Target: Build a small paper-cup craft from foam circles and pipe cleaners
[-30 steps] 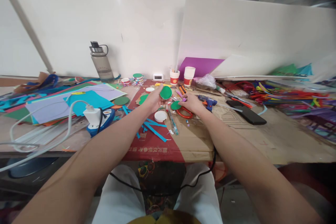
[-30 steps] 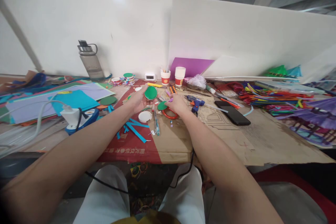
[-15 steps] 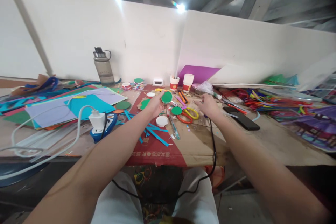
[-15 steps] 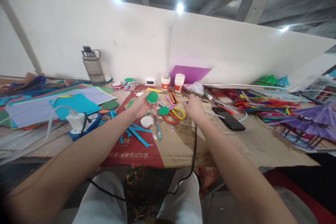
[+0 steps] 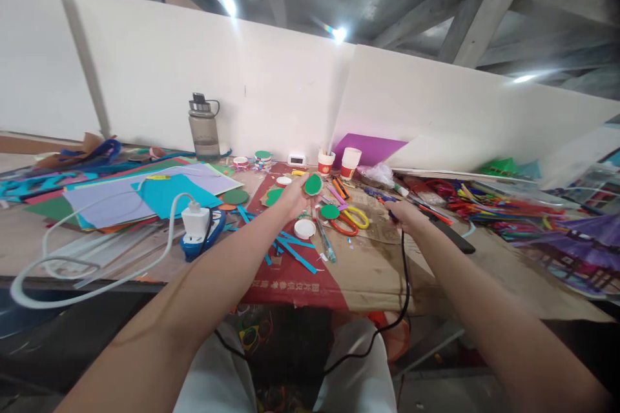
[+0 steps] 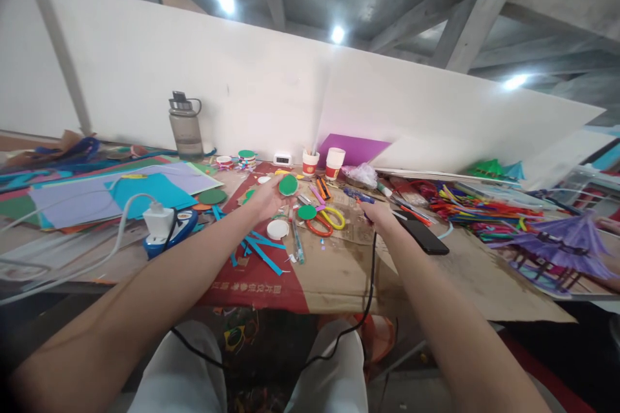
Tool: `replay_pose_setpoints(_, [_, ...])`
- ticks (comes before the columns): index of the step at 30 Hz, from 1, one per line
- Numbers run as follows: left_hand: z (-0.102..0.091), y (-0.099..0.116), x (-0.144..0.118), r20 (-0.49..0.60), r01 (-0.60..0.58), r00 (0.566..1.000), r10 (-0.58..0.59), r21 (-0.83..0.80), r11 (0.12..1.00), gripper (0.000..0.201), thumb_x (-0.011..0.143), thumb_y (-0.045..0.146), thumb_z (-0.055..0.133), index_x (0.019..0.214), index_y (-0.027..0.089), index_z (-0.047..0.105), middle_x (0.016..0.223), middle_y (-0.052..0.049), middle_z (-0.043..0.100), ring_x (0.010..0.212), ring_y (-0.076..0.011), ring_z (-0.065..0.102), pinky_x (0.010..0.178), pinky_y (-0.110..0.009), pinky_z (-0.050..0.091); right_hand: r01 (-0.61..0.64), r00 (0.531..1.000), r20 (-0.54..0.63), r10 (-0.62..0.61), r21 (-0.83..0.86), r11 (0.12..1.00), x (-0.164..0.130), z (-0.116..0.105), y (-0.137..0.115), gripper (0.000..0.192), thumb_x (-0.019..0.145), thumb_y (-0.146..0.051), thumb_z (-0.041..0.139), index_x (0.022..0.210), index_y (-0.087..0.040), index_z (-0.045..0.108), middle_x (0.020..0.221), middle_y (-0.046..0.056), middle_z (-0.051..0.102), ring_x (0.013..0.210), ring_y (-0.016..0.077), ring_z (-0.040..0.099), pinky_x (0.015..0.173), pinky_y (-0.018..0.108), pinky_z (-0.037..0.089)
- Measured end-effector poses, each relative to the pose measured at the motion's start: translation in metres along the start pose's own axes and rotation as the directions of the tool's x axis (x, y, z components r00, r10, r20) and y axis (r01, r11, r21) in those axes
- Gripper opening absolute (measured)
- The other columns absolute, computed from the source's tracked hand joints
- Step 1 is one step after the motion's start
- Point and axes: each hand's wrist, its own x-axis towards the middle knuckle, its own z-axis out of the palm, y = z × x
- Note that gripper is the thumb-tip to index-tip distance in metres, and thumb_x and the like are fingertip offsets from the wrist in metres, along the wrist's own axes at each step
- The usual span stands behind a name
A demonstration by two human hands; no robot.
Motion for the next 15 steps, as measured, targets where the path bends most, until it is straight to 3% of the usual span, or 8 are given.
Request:
replay_pose_setpoints(4, [-0.004, -0.003, 0.005, -0.010, 0.048, 0.999, -0.048, 0.034, 0.998, 0.038, 0.098, 0.043, 0.039, 0.095, 0.013, 0.061, 0.079, -0.011, 0.072, 0.061, -0.0179, 0.067, 0.054, -0.027, 0.051, 0.004, 1.000, -0.014, 0.000, 0.257, 0.967, -0.009, 0.008, -0.026, 0.017, 0.073, -0.021, 0.050, 0.089, -0.022, 0.051, 0.078, 0.000, 0.061, 0.061, 0.0108, 0.058, 0.054, 0.023, 0.053])
replay_pose_setpoints(6, [-0.006, -0.003, 0.007, -0.043, 0.061, 0.997, -0.060, 0.028, 0.998, 0.040, 0.098, 0.045, 0.037, 0.093, 0.012, 0.060, 0.078, -0.011, 0.071, 0.059, -0.0182, 0.067, 0.052, -0.026, 0.051, 0.023, 0.999, 0.004, -0.032, 0.586, 0.810, -0.019, 0.017, -0.047, 0.027, 0.064, -0.019, 0.055, 0.091, -0.022, 0.050, 0.083, -0.002, 0.061, 0.063, 0.0106, 0.056, 0.056, 0.024, 0.054])
replay_pose_setpoints(8, [-0.009, -0.002, 0.009, -0.079, 0.063, 0.995, -0.062, 0.008, 0.998, 0.041, 0.098, 0.045, 0.035, 0.092, 0.013, 0.060, 0.075, -0.011, 0.071, 0.057, -0.0180, 0.066, 0.050, -0.026, 0.050, 0.053, 0.993, 0.037, -0.113, 0.712, 0.700, -0.030, 0.025, -0.066, 0.031, 0.061, -0.020, 0.056, 0.092, -0.022, 0.050, 0.080, -0.002, 0.061, 0.060, 0.0115, 0.055, 0.055, 0.025, 0.052])
replay_pose_setpoints(11, [-0.012, -0.001, 0.011, -0.124, 0.049, 0.991, -0.053, -0.029, 0.998, 0.040, 0.099, 0.044, 0.034, 0.094, 0.013, 0.059, 0.075, -0.011, 0.071, 0.057, -0.0180, 0.066, 0.050, -0.026, 0.051, 0.186, 0.965, -0.003, -0.263, 0.716, 0.673, -0.046, 0.035, -0.084, 0.038, 0.063, -0.023, 0.060, 0.101, -0.022, 0.054, 0.086, 0.001, 0.065, 0.072, 0.0164, 0.059, 0.065, 0.030, 0.053])
replay_pose_setpoints(15, [-0.015, -0.002, 0.014, -0.166, 0.010, 0.986, -0.017, -0.044, 0.999, 0.036, 0.098, 0.042, 0.038, 0.096, 0.013, 0.059, 0.078, -0.011, 0.071, 0.063, -0.0189, 0.068, 0.053, -0.027, 0.052, 0.334, 0.903, 0.006, -0.429, 0.618, 0.712, -0.055, 0.042, -0.080, 0.045, 0.073, -0.033, 0.064, 0.115, -0.021, 0.057, 0.110, 0.007, 0.068, 0.099, 0.0243, 0.061, 0.091, 0.041, 0.049])
